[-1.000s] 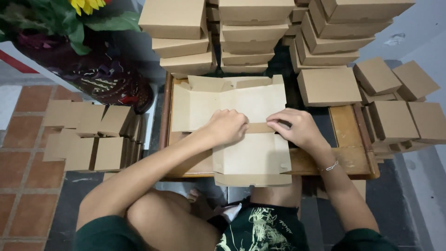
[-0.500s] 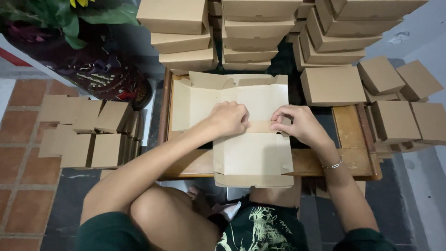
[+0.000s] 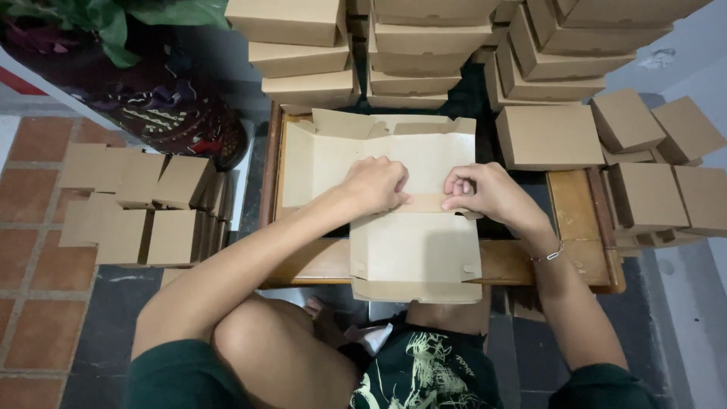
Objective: The person assembles a flat cardboard box by folding its flaps and securing them with adhesive tape. They then fold and tuck the side flaps to form the box shape.
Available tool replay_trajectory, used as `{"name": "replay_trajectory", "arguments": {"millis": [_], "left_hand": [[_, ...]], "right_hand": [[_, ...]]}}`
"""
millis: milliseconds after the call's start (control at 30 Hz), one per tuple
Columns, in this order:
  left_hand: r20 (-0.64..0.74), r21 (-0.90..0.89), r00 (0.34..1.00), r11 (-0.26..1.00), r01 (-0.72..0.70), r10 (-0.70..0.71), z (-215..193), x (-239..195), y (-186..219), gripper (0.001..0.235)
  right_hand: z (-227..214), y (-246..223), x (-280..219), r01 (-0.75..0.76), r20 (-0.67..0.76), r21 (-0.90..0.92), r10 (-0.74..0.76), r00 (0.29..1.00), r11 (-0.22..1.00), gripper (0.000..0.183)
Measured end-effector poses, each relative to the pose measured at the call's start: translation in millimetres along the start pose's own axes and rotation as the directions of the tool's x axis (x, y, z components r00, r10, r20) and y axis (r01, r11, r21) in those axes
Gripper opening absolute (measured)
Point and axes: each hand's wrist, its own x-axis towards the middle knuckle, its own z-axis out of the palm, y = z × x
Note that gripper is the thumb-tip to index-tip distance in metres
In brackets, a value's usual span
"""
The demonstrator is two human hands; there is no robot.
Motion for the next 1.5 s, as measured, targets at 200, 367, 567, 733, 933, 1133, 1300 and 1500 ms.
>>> {"name": "replay_trajectory", "arguments": {"millis": [200, 367, 567, 733, 933, 1133, 1300, 1500], "left_hand": [[0.014, 0.003, 1.0, 1.0, 0.012, -0.012, -1, 3, -4, 0.021], [0.021, 0.027, 1.0, 1.0, 0.003, -0.003, 4, 6, -7, 0.025], [0.005, 0.023, 1.0, 1.0, 0.011, -0.011, 4, 4, -3, 0.027], [0.037, 0.048, 0.999, 0.999, 0.007, -0.009, 12, 10, -7, 0.035], [0.026, 0.07, 0.999, 0.997, 0.028, -0.029, 7, 7, -1, 0.035], [0.039, 0.078, 0.999, 0.997, -0.005, 0.002, 1, 4, 0, 0.038], [0.036, 0.086, 0.999, 0.996, 0.004, -0.007, 3, 4, 1, 0.039], [0.041, 0.152, 0.999, 0.988, -0.016, 0.01, 4, 2, 2, 0.042]], "right_hand": [[-10, -28, 10, -0.084, 0.044, -0.181, 0.093, 0.995, 0.98, 0.037], [-6, -43, 22, -0.112, 0.087, -0.386, 0.157, 0.984, 0.916, 0.052], [12, -46, 38, -0.021, 0.1, -0.511, 0.084, 0.991, 0.859, 0.055], [20, -60, 41, 0.013, 0.087, -0.504, 0.037, 0.995, 0.864, 0.051], [12, -63, 24, -0.006, 0.023, -0.469, 0.018, 1.0, 0.883, 0.057], [2, -44, 8, -0.088, -0.034, -0.496, 0.082, 0.996, 0.864, 0.061], [-4, -30, -2, -0.149, -0.025, -0.501, 0.158, 0.987, 0.853, 0.065], [-12, -34, -19, -0.216, -0.035, -0.447, 0.225, 0.974, 0.868, 0.053]]}}
